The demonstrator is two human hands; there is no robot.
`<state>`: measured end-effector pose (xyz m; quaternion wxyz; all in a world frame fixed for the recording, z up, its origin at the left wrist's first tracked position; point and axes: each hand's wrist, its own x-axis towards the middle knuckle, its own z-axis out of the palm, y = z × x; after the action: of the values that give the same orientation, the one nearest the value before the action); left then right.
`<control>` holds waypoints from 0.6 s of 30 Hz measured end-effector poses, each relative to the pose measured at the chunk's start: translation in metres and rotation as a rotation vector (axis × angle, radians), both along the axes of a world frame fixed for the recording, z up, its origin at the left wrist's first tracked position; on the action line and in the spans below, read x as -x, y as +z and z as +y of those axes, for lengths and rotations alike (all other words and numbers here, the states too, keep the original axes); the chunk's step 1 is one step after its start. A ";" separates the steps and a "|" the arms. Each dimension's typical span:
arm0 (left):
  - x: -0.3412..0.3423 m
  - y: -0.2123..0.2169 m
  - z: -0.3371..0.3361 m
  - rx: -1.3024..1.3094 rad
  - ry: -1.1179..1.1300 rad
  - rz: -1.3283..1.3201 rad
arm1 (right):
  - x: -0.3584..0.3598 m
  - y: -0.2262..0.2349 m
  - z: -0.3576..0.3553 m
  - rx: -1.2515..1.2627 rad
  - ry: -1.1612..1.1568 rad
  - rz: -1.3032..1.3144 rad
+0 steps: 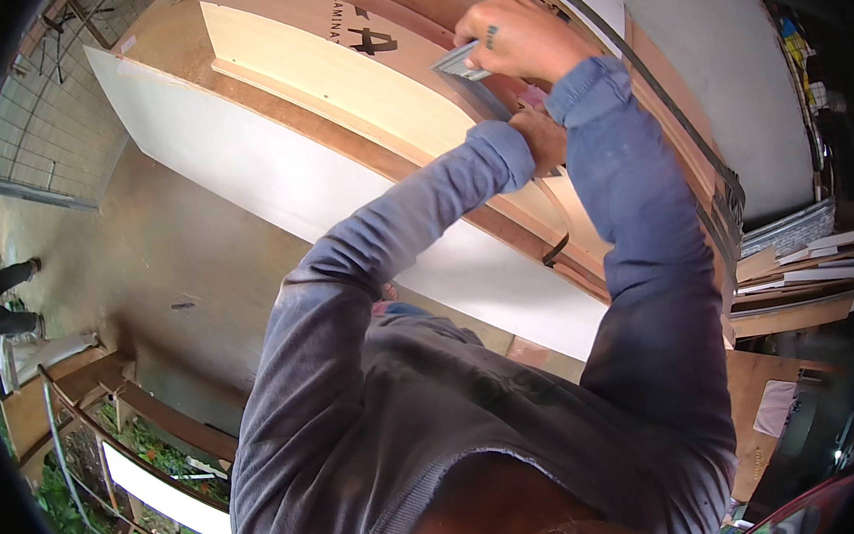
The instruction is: The person wipes a wooden plank with a cloth, then uses a metal square to measure and mark the wood. They repeatedly position the square and mark lines along the plank's edge.
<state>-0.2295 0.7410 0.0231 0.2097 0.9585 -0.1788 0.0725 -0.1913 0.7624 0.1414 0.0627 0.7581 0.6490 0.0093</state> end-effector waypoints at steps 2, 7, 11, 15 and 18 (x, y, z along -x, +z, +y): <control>0.008 0.024 0.006 -0.229 0.034 0.130 | -0.001 0.004 0.010 0.024 0.090 0.001; 0.020 0.040 0.029 -0.157 0.139 0.163 | -0.023 0.036 0.027 -0.014 0.055 0.144; -0.007 -0.033 0.030 -0.263 0.116 -0.118 | -0.019 -0.013 0.044 -0.068 0.203 0.045; 0.013 -0.017 0.025 -0.230 0.223 -0.004 | -0.016 -0.025 0.046 -0.004 0.235 0.055; 0.001 -0.022 0.025 -0.307 0.198 -0.013 | -0.020 -0.003 0.053 -0.001 0.240 0.061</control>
<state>-0.2301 0.7663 0.0014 0.0514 0.9918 -0.0937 0.0707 -0.1718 0.8152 0.1382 0.0412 0.6749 0.7367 -0.0060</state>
